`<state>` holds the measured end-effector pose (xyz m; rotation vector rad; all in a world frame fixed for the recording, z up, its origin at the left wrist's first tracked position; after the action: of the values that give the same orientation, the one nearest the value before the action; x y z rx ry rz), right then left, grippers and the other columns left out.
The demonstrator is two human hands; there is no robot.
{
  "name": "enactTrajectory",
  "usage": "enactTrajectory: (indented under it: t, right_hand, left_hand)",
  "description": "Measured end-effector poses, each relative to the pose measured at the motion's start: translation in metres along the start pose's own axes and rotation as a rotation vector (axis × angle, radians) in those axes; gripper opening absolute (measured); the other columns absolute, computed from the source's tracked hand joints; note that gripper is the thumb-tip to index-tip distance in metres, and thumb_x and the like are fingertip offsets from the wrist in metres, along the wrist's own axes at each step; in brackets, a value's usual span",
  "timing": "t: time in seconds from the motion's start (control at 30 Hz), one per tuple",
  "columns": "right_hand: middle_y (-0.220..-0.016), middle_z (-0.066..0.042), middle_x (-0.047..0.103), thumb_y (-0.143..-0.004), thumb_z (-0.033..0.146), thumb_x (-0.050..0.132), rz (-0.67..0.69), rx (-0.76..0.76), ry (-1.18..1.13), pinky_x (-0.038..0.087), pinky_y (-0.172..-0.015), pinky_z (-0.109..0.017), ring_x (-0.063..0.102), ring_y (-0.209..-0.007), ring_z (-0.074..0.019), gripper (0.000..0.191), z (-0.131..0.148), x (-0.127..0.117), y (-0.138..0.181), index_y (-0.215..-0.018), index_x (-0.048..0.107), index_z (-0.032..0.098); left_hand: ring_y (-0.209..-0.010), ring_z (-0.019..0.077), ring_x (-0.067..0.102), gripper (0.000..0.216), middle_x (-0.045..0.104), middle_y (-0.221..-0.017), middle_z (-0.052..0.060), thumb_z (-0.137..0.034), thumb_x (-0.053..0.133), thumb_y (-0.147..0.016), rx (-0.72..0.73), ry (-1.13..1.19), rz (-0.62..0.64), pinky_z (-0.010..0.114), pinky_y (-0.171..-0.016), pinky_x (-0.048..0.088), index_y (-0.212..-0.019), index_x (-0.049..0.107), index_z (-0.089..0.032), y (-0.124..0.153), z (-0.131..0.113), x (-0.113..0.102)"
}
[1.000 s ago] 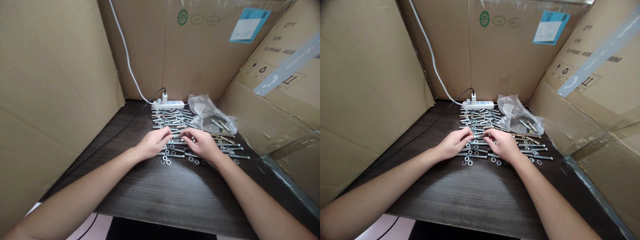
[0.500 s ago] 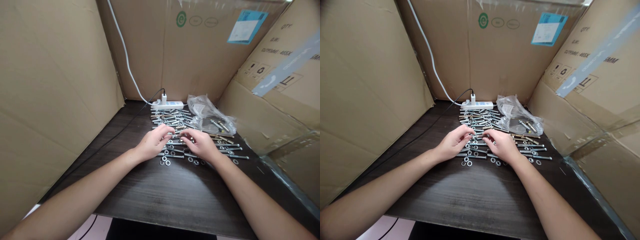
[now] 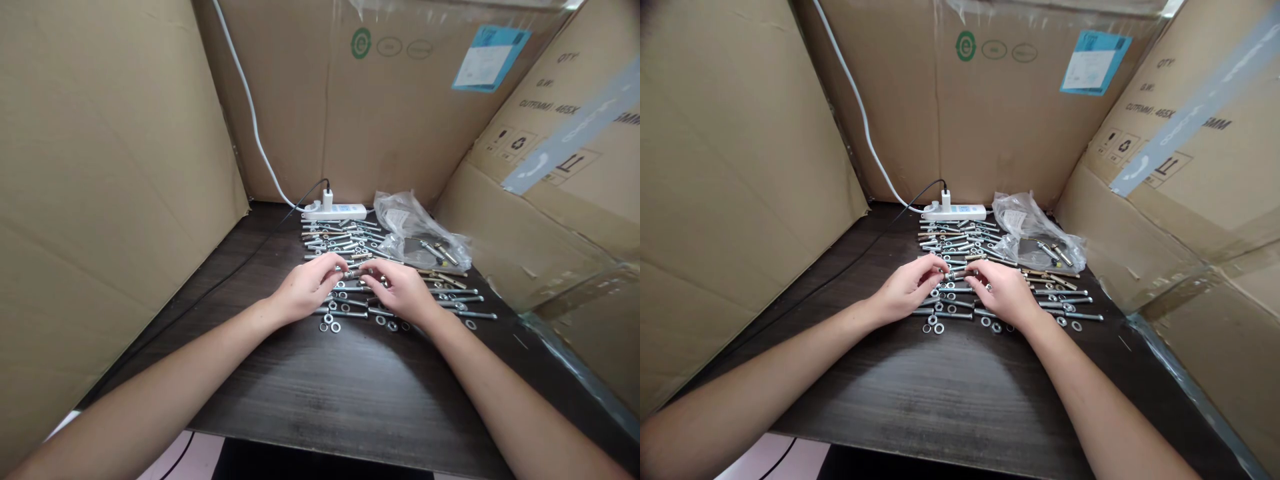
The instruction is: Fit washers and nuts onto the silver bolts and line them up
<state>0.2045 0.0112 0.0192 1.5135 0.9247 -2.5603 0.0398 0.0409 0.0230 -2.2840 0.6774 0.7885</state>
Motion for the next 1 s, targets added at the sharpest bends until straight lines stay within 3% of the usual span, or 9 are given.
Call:
enactTrajectory:
  t: [0.4, 0.53, 0.63, 0.73, 1.0]
  right_hand:
    - [-0.086, -0.002, 0.069, -0.089, 0.029, 0.054, -0.003, 0.020, -0.012, 0.048, -0.068, -0.026, 0.063, -0.074, -0.0153, 0.014, -0.002, 0.001, 0.000, -0.098, 0.062, 0.021]
    - [-0.086, -0.002, 0.069, -0.089, 0.029, 0.054, -0.006, 0.008, -0.009, 0.048, -0.067, -0.026, 0.063, -0.072, -0.0152, 0.014, 0.000, 0.000, -0.001, -0.096, 0.062, 0.021]
    - [-0.087, -0.003, 0.069, -0.090, 0.030, 0.053, -0.003, -0.006, -0.011, 0.048, -0.067, -0.025, 0.063, -0.073, -0.0152, 0.015, 0.001, 0.000, -0.001, -0.097, 0.062, 0.020]
    - [-0.087, -0.002, 0.069, -0.090, 0.030, 0.053, -0.001, -0.018, -0.015, 0.048, -0.069, -0.025, 0.063, -0.074, -0.0151, 0.015, 0.002, 0.000, -0.001, -0.098, 0.061, 0.020]
    - [-0.087, -0.003, 0.069, -0.090, 0.029, 0.053, 0.004, 0.006, -0.018, 0.048, -0.067, -0.025, 0.063, -0.075, -0.0155, 0.015, 0.000, 0.001, 0.000, -0.098, 0.062, 0.021]
  left_hand:
    - [-0.063, 0.0114, 0.048, 0.025, 0.052, -0.068, -0.004, -0.034, 0.037, -0.095, -0.110, -0.108, 0.096, 0.023, -0.059, 0.035, -0.080, 0.050, -0.019, -0.001, 0.006, 0.005]
    - [-0.064, 0.0106, 0.048, 0.015, 0.053, -0.074, -0.003, -0.032, 0.042, -0.093, -0.074, -0.083, 0.022, 0.023, -0.060, 0.037, -0.092, 0.052, -0.020, 0.000, 0.004, 0.001]
    - [-0.070, 0.0097, 0.050, 0.016, 0.052, -0.087, -0.001, -0.024, 0.042, -0.093, 0.054, -0.056, -0.024, 0.023, -0.065, 0.040, -0.105, 0.053, -0.022, 0.002, -0.002, -0.002]
    - [-0.074, 0.0098, 0.051, 0.020, 0.049, -0.093, 0.001, -0.019, 0.039, -0.093, 0.141, -0.066, -0.010, 0.023, -0.069, 0.042, -0.104, 0.055, -0.023, 0.004, -0.007, -0.001]
    - [-0.073, 0.0101, 0.051, 0.011, 0.055, -0.090, 0.000, -0.022, 0.044, -0.092, 0.069, -0.055, -0.025, 0.022, -0.066, 0.041, -0.099, 0.053, -0.021, 0.001, -0.004, -0.002]
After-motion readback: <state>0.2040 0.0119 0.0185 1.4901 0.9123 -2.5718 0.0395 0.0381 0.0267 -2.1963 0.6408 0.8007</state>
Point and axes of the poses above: each hand's wrist, its own y-axis away from the middle knuckle, its own x-axis out of the palm, z = x × y, the point moved 6 cm from there along -y, towards the middle knuckle
